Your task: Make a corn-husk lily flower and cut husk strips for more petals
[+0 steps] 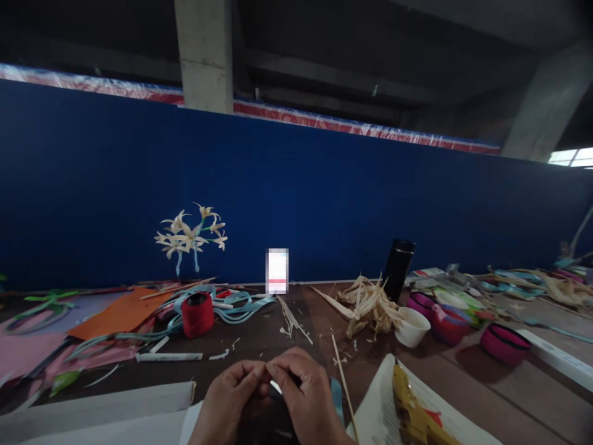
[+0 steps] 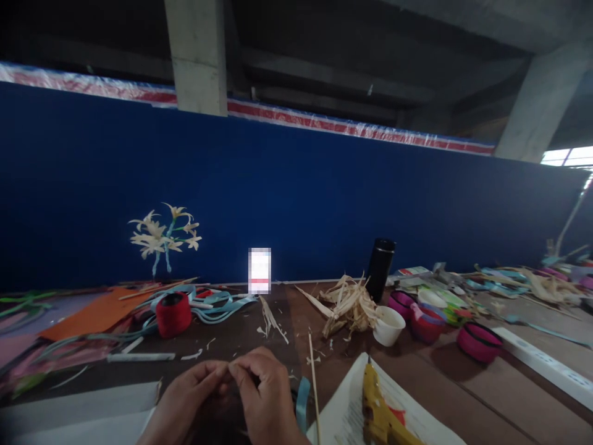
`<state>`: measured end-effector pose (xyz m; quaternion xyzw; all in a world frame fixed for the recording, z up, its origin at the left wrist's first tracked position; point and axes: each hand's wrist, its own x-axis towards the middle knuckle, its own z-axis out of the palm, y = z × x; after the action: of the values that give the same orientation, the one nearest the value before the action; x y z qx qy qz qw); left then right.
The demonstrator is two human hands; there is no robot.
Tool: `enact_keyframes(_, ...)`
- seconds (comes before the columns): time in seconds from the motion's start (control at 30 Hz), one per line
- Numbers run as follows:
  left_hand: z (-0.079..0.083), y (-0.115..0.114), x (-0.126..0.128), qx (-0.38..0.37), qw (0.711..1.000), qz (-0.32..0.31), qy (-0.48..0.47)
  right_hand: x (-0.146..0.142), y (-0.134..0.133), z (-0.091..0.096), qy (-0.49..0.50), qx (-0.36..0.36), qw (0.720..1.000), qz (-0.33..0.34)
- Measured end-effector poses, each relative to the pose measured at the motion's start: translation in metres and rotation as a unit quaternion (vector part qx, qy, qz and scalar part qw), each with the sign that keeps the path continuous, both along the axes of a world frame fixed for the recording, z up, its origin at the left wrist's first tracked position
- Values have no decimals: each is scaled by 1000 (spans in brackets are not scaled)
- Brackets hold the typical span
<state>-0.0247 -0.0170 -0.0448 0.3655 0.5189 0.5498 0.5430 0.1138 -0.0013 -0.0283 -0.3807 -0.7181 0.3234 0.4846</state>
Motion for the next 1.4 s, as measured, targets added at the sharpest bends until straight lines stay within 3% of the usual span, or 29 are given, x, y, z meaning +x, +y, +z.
enact_keyframes(0.13,-4,0,3,-25,996,-35,-79,-1,1,-2,13,6,1000,8)
enact_keyframes(0.37,3,-7,5,-6,995,17,-99,2,7,-11,66,-73,995,-5)
enact_keyframes(0.57,-4,-9,6,23,990,-32,-137,1,7,-14,45,-88,995,2)
enact_keyframes(0.7,-11,-7,5,-2,993,-71,-92,-1,6,-11,34,-85,996,9)
enact_keyframes(0.87,-9,-4,5,10,999,-41,2,-2,6,-9,42,-114,992,20)
enact_keyframes(1.03,-11,4,5,19,993,-55,98,-3,7,-9,68,-150,986,30)
enact_keyframes(1.23,-8,0,2,53,990,-33,127,-5,9,-10,97,-207,973,29)
enact_keyframes(1.4,-1,1,2,4,989,-15,145,-4,9,-11,96,-212,973,11)
